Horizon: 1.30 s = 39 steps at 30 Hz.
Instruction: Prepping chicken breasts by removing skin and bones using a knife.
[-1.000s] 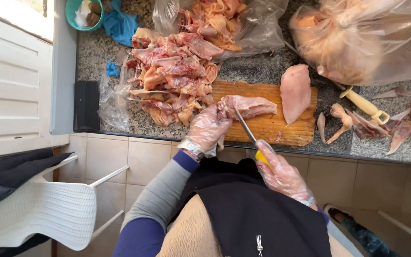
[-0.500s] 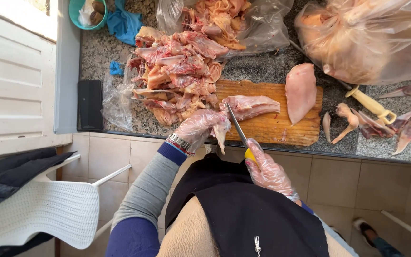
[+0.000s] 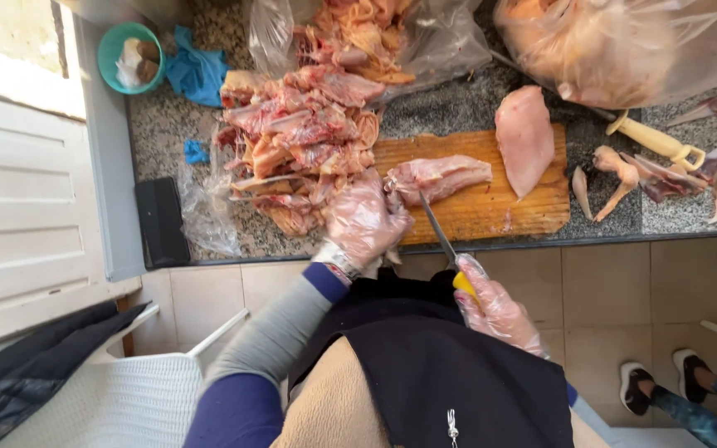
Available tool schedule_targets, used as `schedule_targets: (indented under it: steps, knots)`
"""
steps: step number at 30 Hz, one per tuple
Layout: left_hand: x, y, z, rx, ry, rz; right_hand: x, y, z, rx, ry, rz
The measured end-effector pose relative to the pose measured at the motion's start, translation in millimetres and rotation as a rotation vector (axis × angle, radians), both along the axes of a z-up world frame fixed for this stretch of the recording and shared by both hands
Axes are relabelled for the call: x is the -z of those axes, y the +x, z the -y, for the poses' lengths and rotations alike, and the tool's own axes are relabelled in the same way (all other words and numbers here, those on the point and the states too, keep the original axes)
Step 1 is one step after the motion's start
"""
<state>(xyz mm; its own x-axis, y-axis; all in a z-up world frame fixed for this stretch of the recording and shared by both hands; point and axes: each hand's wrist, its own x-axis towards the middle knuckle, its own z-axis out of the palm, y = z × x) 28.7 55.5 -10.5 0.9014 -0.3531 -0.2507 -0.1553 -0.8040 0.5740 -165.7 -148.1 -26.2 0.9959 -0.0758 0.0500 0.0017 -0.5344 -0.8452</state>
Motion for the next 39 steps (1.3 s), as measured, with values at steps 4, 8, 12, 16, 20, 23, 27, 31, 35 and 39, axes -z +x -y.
schedule_targets:
  steps: [4,8,12,16,20,23,27,31,35,39]
  knots:
    - [24.1,-4.2,0.3,0.049,0.038,0.137,0.1,14.1,-14.6,0.006,-0.291,-0.083]
    - [60.9,-6.8,-8.0,-0.009,-0.068,0.079,10.4,11.4,-25.1,0.033,-0.317,-0.111]
    - [48.8,3.6,-24.4,-0.003,-0.214,-0.251,26.7,14.9,-32.8,0.031,-0.309,-0.044]
    - [85.2,-7.9,-35.3,-0.147,-0.859,-0.805,20.5,22.1,-51.0,0.074,-0.213,-0.061]
    - [90.8,-22.1,-35.9,-0.366,-1.403,-1.197,26.9,32.0,-65.0,0.13,-0.253,-0.098]
    - [81.0,-27.3,-37.2,-0.408,-1.432,-1.201,35.3,33.3,-63.6,0.088,-0.456,-0.162]
    - [83.1,-15.2,-48.8,-0.372,-1.36,-1.2,37.6,9.2,-40.9,-0.057,-0.67,-0.035]
    - [23.5,-0.1,-53.1,0.076,-0.258,-0.56,14.4,-23.7,-10.5,-0.186,-0.774,-0.09]
    - [-3.5,-4.8,-39.9,0.206,0.002,0.135,-20.0,-29.3,7.9,-0.01,-0.52,-0.311]
    - [21.0,7.1,-8.9,0.095,0.046,0.291,-32.0,-14.6,12.9,0.089,-0.249,-0.099]
